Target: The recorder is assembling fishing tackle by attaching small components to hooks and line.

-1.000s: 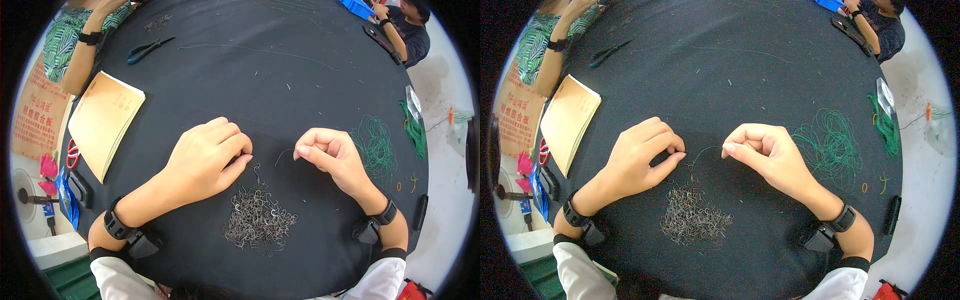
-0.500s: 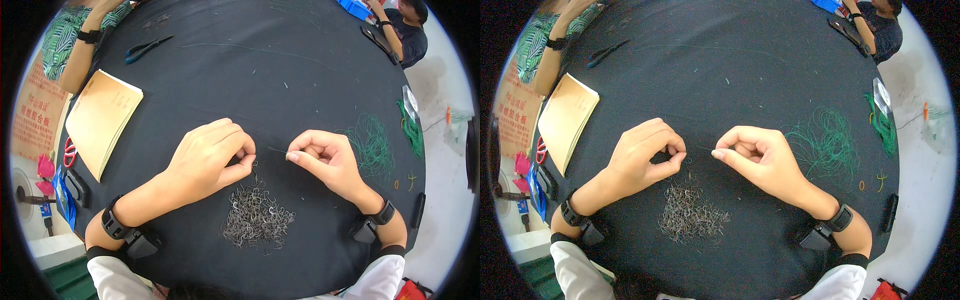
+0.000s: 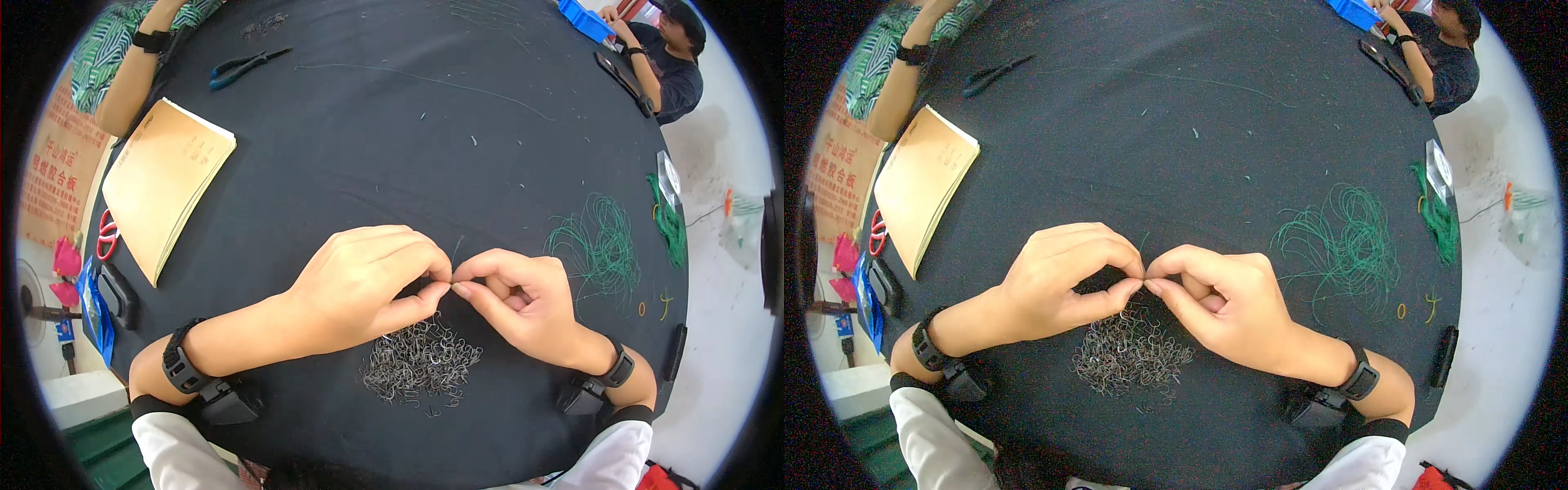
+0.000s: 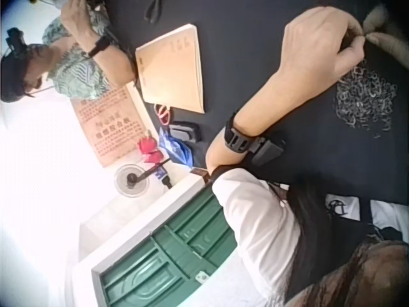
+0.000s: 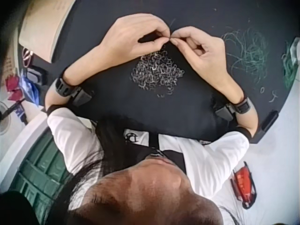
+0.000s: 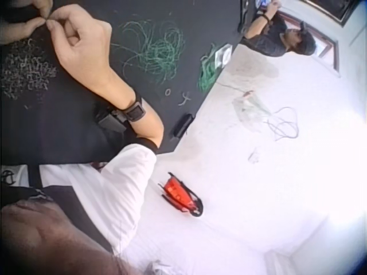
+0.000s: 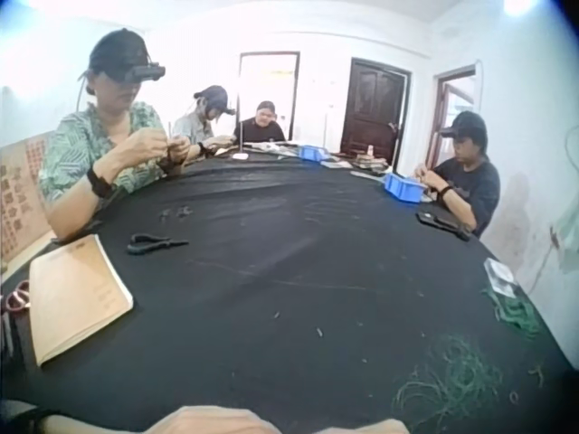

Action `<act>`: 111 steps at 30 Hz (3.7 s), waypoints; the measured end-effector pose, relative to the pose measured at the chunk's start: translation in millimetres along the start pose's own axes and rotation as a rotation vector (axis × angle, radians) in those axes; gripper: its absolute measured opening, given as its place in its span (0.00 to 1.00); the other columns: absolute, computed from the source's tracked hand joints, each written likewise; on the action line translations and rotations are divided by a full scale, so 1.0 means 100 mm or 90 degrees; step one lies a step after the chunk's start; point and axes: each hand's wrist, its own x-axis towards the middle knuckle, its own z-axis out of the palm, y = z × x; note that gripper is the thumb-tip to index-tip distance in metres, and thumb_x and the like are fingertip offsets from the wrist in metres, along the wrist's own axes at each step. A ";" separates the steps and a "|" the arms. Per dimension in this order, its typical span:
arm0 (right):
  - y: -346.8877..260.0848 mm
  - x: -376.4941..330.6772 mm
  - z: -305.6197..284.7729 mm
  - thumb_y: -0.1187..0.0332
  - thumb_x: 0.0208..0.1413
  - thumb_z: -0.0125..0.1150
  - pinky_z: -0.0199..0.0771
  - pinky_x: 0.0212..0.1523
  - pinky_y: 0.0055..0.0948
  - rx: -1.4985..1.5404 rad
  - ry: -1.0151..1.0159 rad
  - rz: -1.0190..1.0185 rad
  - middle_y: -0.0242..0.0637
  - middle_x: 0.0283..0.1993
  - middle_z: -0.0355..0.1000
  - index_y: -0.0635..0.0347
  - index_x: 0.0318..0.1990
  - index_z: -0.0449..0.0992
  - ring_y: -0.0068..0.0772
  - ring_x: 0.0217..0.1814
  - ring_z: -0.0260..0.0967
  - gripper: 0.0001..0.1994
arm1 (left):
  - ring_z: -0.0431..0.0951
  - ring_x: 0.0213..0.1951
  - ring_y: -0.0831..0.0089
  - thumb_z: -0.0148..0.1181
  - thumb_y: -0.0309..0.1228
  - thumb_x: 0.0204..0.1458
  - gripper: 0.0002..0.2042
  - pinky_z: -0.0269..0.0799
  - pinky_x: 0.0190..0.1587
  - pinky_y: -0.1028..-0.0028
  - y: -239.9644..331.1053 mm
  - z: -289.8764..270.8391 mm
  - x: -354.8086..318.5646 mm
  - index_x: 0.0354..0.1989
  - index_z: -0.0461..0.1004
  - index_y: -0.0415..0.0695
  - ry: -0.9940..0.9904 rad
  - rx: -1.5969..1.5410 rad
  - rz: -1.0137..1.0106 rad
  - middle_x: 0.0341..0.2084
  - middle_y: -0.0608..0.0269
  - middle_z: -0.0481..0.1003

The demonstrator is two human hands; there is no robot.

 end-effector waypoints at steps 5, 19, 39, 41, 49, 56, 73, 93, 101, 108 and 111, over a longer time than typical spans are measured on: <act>0.01 -0.01 0.01 0.76 0.49 0.60 0.45 0.15 0.21 -0.025 0.005 -0.031 0.27 0.10 0.48 0.59 0.32 0.75 0.14 0.12 0.44 0.03 | 0.77 0.29 0.62 0.63 0.20 0.40 0.08 0.72 0.31 0.70 0.02 0.01 0.00 0.28 0.71 0.40 -0.003 -0.005 -0.009 0.25 0.59 0.75; -0.01 -0.02 -0.01 0.76 0.51 0.59 0.42 0.15 0.20 0.038 0.019 0.005 0.23 0.10 0.47 0.60 0.32 0.75 0.11 0.13 0.42 0.02 | 0.76 0.28 0.71 0.63 0.19 0.43 0.07 0.72 0.30 0.76 0.05 0.00 -0.01 0.31 0.73 0.37 0.041 -0.070 -0.049 0.28 0.58 0.75; -0.01 0.01 -0.03 0.78 0.47 0.61 0.52 0.14 0.20 -0.057 0.052 -0.107 0.28 0.11 0.57 0.61 0.34 0.77 0.15 0.11 0.52 0.06 | 0.77 0.29 0.76 0.63 0.22 0.47 0.04 0.73 0.33 0.79 0.12 0.00 0.00 0.31 0.75 0.36 0.030 -0.235 -0.237 0.28 0.59 0.76; 0.00 0.01 -0.03 0.78 0.47 0.61 0.52 0.14 0.21 -0.067 0.045 -0.104 0.29 0.12 0.58 0.61 0.34 0.78 0.16 0.11 0.53 0.06 | 0.77 0.29 0.76 0.62 0.21 0.47 0.04 0.73 0.33 0.79 0.12 -0.01 0.01 0.31 0.75 0.36 0.023 -0.211 -0.222 0.28 0.59 0.76; 0.02 0.02 -0.02 0.77 0.46 0.63 0.54 0.14 0.23 -0.094 0.057 -0.139 0.31 0.12 0.61 0.59 0.33 0.78 0.20 0.11 0.56 0.05 | 0.77 0.29 0.75 0.62 0.21 0.46 0.04 0.72 0.32 0.79 0.11 -0.01 0.02 0.30 0.75 0.37 0.039 -0.185 -0.182 0.28 0.59 0.76; 0.06 0.02 0.00 0.77 0.44 0.64 0.59 0.15 0.23 -0.110 0.080 -0.172 0.33 0.15 0.67 0.59 0.31 0.79 0.24 0.13 0.63 0.05 | 0.76 0.29 0.76 0.62 0.20 0.46 0.04 0.71 0.30 0.79 0.09 -0.01 0.00 0.31 0.75 0.38 0.052 -0.174 -0.162 0.28 0.59 0.75; 0.04 0.00 -0.01 0.76 0.46 0.62 0.48 0.14 0.22 -0.083 0.065 -0.123 0.27 0.09 0.53 0.58 0.31 0.77 0.18 0.10 0.48 0.04 | 0.74 0.29 0.78 0.60 0.19 0.46 0.04 0.70 0.31 0.80 0.08 -0.04 -0.02 0.30 0.73 0.37 0.033 -0.224 -0.196 0.29 0.61 0.73; 0.02 -0.02 0.00 0.73 0.55 0.57 0.64 0.25 0.15 0.237 -0.037 0.059 0.28 0.24 0.70 0.65 0.39 0.73 0.13 0.25 0.66 0.07 | 0.74 0.28 0.76 0.61 0.19 0.44 0.06 0.70 0.30 0.79 0.09 -0.02 0.00 0.31 0.73 0.39 0.050 -0.176 -0.123 0.28 0.60 0.73; -0.07 -0.01 -0.04 0.73 0.58 0.53 0.53 0.24 0.14 0.342 -0.095 0.162 0.20 0.20 0.63 0.66 0.39 0.72 0.07 0.23 0.56 0.06 | 0.73 0.25 0.78 0.61 0.18 0.42 0.06 0.69 0.25 0.81 0.10 0.00 0.02 0.29 0.74 0.39 0.070 -0.132 -0.084 0.25 0.64 0.72; -0.06 -0.01 -0.06 0.72 0.58 0.54 0.50 0.23 0.13 0.402 -0.128 0.177 0.19 0.22 0.64 0.66 0.38 0.72 0.06 0.23 0.54 0.06 | 0.75 0.27 0.74 0.62 0.19 0.42 0.06 0.70 0.29 0.78 0.12 -0.01 0.01 0.29 0.74 0.39 0.051 -0.121 -0.081 0.26 0.60 0.73; -0.08 0.00 -0.08 0.72 0.58 0.55 0.50 0.23 0.13 0.395 -0.130 0.198 0.19 0.22 0.64 0.65 0.37 0.72 0.06 0.23 0.54 0.05 | 0.75 0.28 0.72 0.62 0.18 0.42 0.06 0.71 0.30 0.77 0.11 -0.01 0.01 0.29 0.74 0.38 0.054 -0.109 -0.064 0.27 0.59 0.74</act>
